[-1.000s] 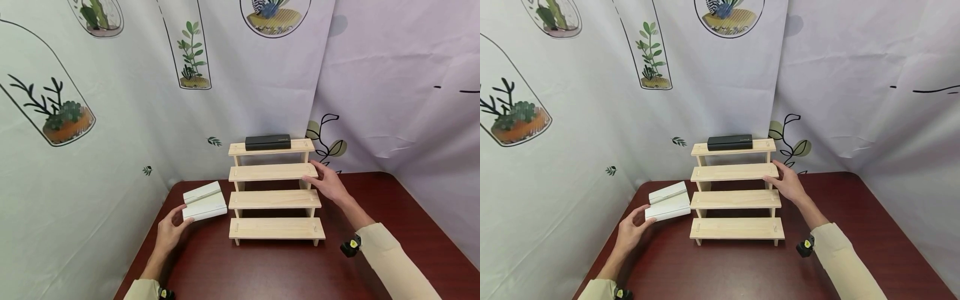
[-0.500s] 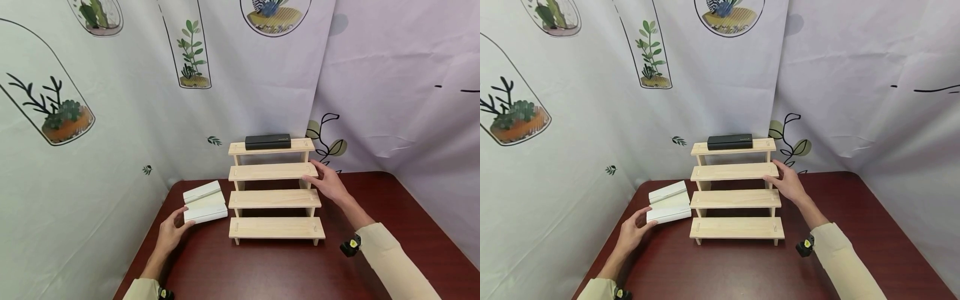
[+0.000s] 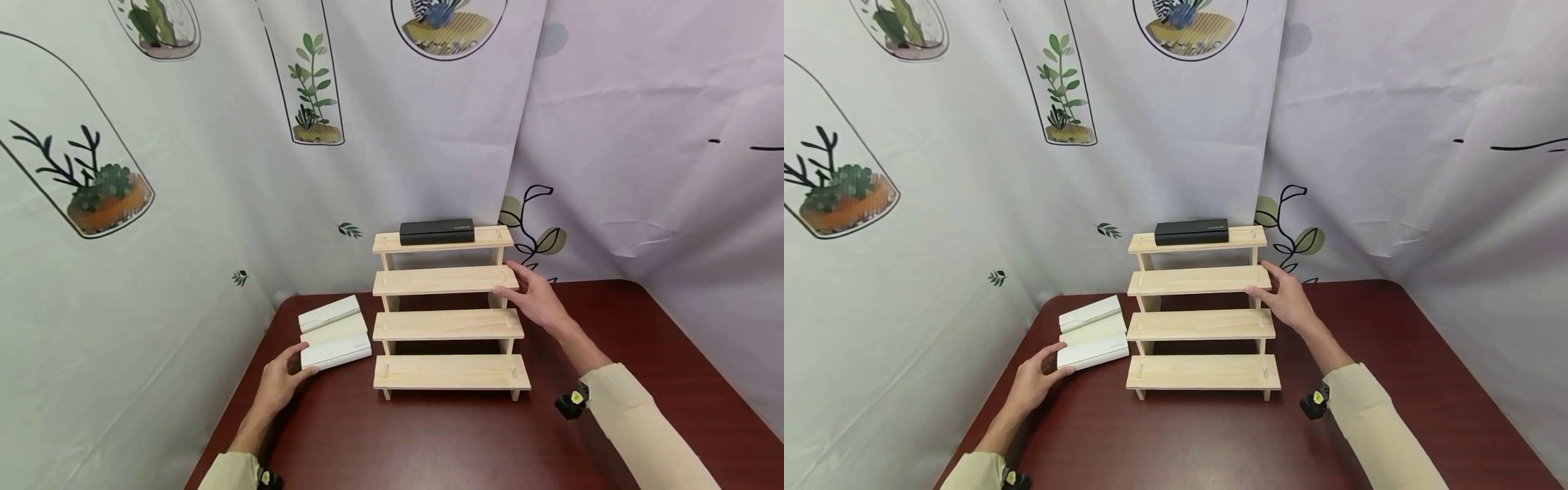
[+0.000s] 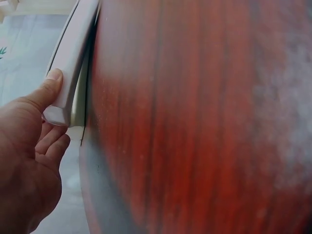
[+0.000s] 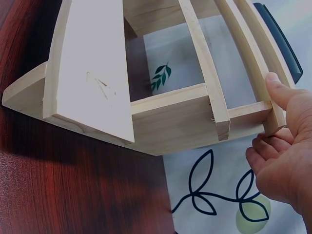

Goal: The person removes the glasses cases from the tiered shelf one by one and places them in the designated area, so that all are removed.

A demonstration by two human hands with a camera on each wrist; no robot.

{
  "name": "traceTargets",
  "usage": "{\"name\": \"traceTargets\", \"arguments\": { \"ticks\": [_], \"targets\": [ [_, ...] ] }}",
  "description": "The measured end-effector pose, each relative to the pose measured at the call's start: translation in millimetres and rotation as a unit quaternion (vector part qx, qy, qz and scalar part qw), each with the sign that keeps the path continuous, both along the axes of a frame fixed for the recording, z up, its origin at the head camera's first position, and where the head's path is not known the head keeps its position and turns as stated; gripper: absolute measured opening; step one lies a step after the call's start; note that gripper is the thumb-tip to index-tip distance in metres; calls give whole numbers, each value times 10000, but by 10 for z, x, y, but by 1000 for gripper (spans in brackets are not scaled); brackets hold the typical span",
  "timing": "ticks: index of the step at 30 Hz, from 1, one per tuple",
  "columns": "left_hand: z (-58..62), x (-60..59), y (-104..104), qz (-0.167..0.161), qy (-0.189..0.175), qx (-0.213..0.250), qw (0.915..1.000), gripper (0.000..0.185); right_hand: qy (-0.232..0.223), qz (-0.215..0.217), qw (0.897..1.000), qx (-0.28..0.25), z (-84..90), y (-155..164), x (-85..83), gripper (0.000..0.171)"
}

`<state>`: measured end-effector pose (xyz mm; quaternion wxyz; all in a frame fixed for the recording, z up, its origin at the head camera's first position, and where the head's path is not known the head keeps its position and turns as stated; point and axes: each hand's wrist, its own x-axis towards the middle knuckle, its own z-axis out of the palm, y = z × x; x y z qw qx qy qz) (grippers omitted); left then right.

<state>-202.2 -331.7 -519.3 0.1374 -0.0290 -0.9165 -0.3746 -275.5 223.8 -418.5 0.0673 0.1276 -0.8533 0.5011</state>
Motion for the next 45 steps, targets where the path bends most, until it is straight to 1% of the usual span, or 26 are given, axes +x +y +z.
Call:
{"name": "traceTargets", "arguments": {
  "ticks": [6,11,17,23,25,27,36,45],
  "targets": [
    [11,-9,-15,-23,-86,-308,9995,66,18,10,10000,-11,-2,-10,-6,84],
    [23,-16,-20,-62,-84,-623,9980,67,-14,3,10000,-42,-3,-13,-12,84],
    [20,-2,-14,-53,-87,-834,9965,67,9,4,10000,-6,-8,-20,-23,85],
    [1,2,12,-112,205,-1072,9940,65,-7,-12,10000,-12,-3,-22,-13,84],
    [-2,4,16,-127,248,-1108,9935,65,-6,-12,10000,-21,-2,-20,-11,83],
    [-1,6,16,-123,210,-1091,9937,65,6,-2,10000,-12,-2,-18,-7,84],
    [24,10,18,-49,-128,-969,9952,62,-7,-4,10000,14,0,-16,-1,84],
    [14,10,20,-75,-73,-941,9955,63,24,-1,10000,-48,5,-14,7,84]
  ]
}}
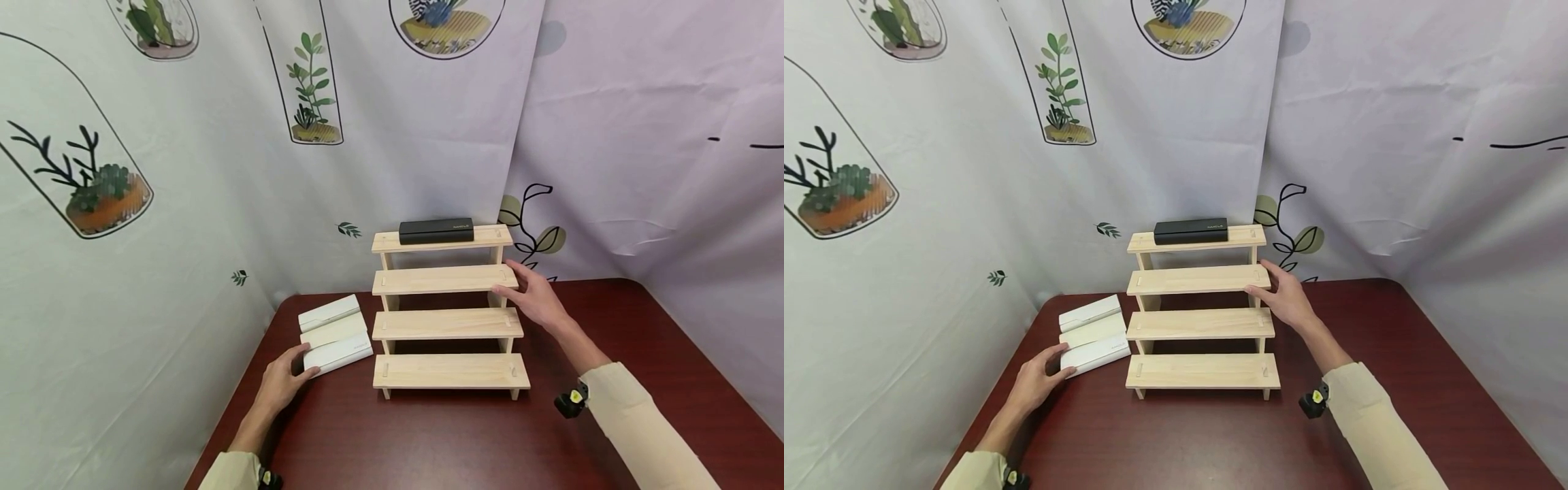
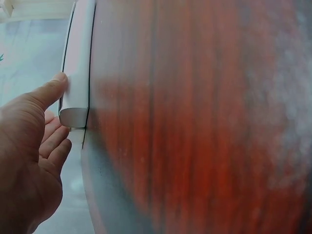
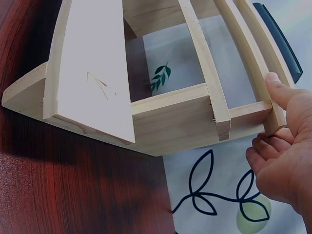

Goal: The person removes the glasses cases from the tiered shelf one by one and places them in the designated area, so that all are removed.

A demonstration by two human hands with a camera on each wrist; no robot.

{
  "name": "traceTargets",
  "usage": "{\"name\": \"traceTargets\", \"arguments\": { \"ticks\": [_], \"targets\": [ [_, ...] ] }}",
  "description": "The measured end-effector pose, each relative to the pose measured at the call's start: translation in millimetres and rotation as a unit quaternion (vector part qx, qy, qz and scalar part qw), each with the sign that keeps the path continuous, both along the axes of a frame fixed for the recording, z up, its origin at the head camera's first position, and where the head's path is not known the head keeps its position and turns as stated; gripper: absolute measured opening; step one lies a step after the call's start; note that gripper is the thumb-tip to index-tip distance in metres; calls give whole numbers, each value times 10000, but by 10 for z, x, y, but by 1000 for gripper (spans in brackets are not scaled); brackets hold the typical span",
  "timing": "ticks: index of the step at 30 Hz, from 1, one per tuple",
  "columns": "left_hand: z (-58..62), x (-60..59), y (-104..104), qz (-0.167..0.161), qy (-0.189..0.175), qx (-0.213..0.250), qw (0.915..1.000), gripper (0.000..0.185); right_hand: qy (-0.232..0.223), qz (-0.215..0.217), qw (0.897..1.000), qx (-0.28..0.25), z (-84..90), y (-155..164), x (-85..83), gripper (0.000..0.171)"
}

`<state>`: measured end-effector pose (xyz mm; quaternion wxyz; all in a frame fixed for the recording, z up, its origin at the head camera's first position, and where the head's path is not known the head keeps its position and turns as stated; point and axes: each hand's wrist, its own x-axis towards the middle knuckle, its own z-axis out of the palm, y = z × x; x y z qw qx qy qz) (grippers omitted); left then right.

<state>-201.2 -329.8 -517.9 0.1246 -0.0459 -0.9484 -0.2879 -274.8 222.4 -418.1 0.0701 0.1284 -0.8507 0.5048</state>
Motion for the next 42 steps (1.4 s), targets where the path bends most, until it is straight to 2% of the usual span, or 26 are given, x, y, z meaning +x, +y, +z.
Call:
{"name": "traceTargets", "arguments": {
  "ticks": [10,17,27,42],
  "targets": [
    [10,-19,-8,37,-11,317,9995,64,-32,19,10000,15,2,11,2,85],
    [48,-7,-10,70,21,304,9995,63,-5,16,10000,-9,-8,7,2,83],
    [80,-22,-23,112,334,417,9985,63,-14,7,10000,27,-13,-1,-9,84],
    [190,-57,8,243,209,556,9979,77,-101,11,9999,46,8,7,-9,85]
  ]
}}
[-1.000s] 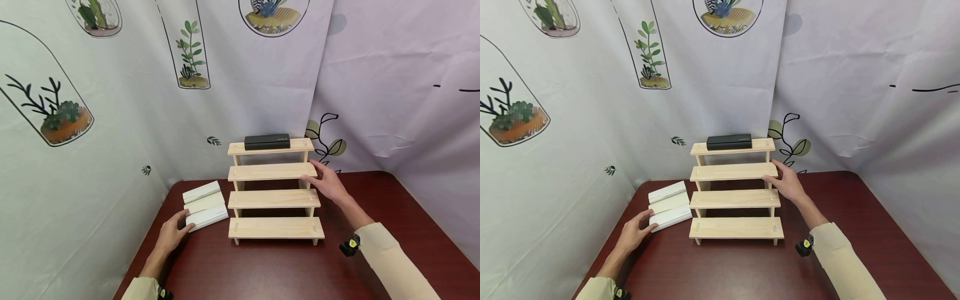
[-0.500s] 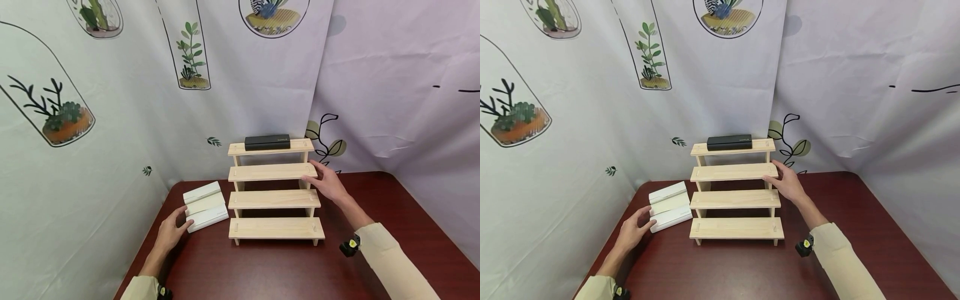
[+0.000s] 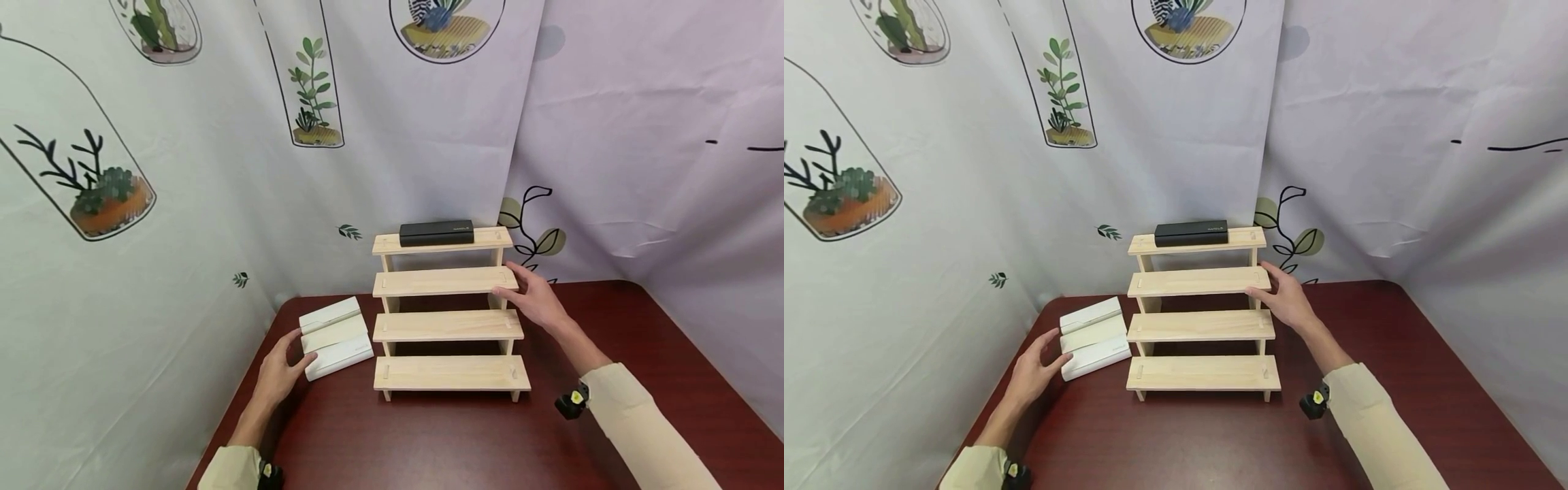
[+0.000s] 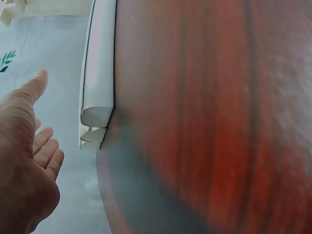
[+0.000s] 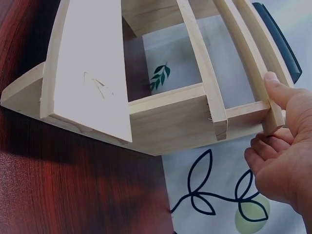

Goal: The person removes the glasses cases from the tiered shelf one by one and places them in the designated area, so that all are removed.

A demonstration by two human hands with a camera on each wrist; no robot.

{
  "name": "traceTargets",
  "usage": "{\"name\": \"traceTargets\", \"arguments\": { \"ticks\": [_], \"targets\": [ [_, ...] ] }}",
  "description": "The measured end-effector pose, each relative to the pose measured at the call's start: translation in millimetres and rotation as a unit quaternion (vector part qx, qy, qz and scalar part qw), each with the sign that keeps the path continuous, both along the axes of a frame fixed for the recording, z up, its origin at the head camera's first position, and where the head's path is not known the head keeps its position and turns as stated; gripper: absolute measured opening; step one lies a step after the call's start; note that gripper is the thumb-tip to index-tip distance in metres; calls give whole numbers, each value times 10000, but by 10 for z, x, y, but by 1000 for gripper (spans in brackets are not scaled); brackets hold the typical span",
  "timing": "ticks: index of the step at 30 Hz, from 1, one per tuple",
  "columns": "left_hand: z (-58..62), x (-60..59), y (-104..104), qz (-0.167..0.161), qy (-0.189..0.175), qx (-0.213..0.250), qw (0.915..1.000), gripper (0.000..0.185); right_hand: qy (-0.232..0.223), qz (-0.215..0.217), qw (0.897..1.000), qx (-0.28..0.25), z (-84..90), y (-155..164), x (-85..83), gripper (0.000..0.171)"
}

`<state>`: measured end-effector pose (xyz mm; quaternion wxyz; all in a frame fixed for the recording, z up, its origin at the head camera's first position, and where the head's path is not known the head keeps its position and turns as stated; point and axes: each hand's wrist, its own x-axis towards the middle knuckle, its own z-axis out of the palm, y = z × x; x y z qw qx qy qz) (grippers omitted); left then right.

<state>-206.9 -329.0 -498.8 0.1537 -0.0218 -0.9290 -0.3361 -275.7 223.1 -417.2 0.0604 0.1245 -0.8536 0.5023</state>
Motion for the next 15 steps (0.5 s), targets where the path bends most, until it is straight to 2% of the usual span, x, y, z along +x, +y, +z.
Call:
{"name": "traceTargets", "arguments": {
  "ticks": [7,15],
  "targets": [
    [64,-96,69,-67,302,50,9995,82,-230,64,9997,-54,60,-2,-5,90],
    [235,-248,234,-269,728,241,9967,64,-460,150,9988,65,125,13,-13,99]
  ]
}}
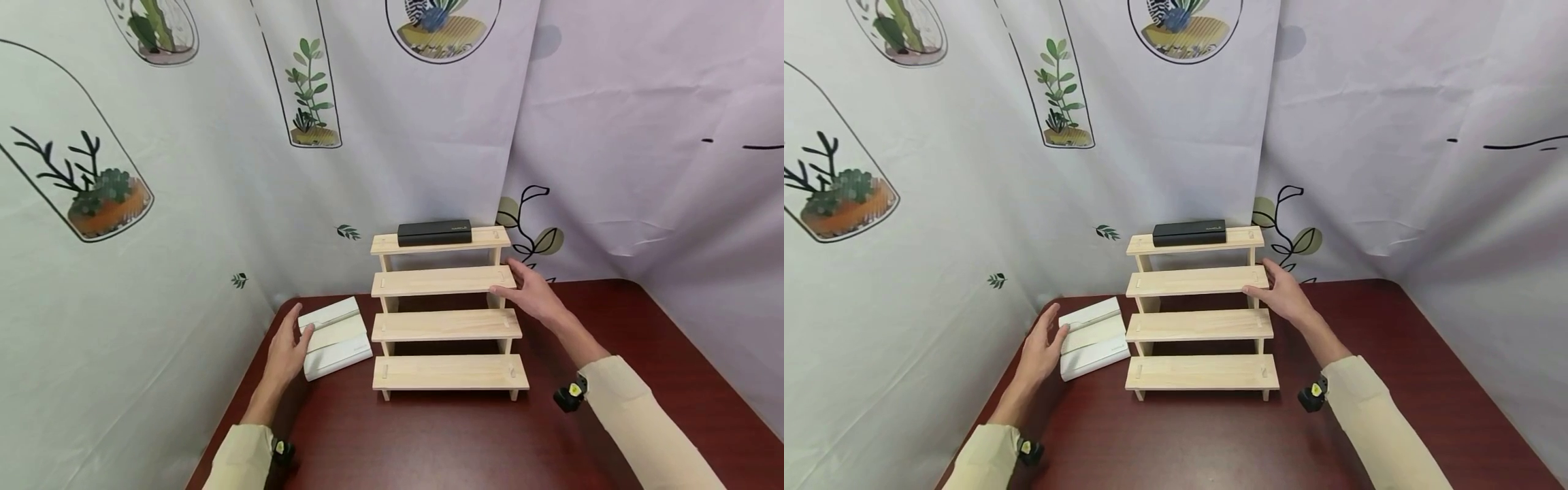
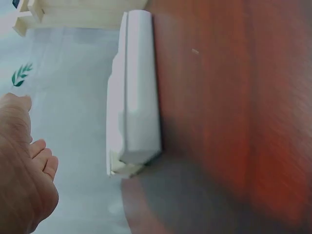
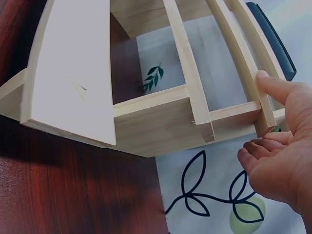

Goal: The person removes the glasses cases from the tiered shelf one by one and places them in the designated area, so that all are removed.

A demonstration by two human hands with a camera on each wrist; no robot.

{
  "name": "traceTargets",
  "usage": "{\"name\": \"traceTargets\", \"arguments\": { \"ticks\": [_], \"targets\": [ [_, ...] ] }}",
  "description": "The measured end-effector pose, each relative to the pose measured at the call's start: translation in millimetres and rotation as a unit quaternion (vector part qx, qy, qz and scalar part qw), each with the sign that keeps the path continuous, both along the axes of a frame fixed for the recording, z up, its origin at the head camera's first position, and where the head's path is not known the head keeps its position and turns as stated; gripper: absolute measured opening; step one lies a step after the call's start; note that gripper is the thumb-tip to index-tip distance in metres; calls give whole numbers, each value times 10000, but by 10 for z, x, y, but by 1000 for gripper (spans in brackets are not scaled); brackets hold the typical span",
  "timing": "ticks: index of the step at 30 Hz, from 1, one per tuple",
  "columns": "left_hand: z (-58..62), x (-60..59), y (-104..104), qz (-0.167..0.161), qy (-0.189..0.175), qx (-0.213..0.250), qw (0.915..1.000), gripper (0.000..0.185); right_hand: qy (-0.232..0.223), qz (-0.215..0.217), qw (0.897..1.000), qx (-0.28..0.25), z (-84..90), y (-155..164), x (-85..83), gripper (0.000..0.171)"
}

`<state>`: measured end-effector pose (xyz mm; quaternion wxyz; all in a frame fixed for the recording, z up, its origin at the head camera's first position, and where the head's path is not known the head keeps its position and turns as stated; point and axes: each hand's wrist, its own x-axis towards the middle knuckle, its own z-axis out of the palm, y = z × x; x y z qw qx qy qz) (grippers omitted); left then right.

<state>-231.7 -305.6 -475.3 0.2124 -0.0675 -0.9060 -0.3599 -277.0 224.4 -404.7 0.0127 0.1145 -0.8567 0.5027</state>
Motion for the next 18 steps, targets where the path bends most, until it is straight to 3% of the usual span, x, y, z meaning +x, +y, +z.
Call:
{"name": "traceTargets", "arguments": {
  "ticks": [8,18],
  "targets": [
    [269,-180,232,-95,-56,81,9999,72,-64,141,9994,-303,115,47,-77,100],
    [634,-461,530,-281,-99,347,9990,77,127,-2,9985,-524,296,40,-184,96]
  ]
}}
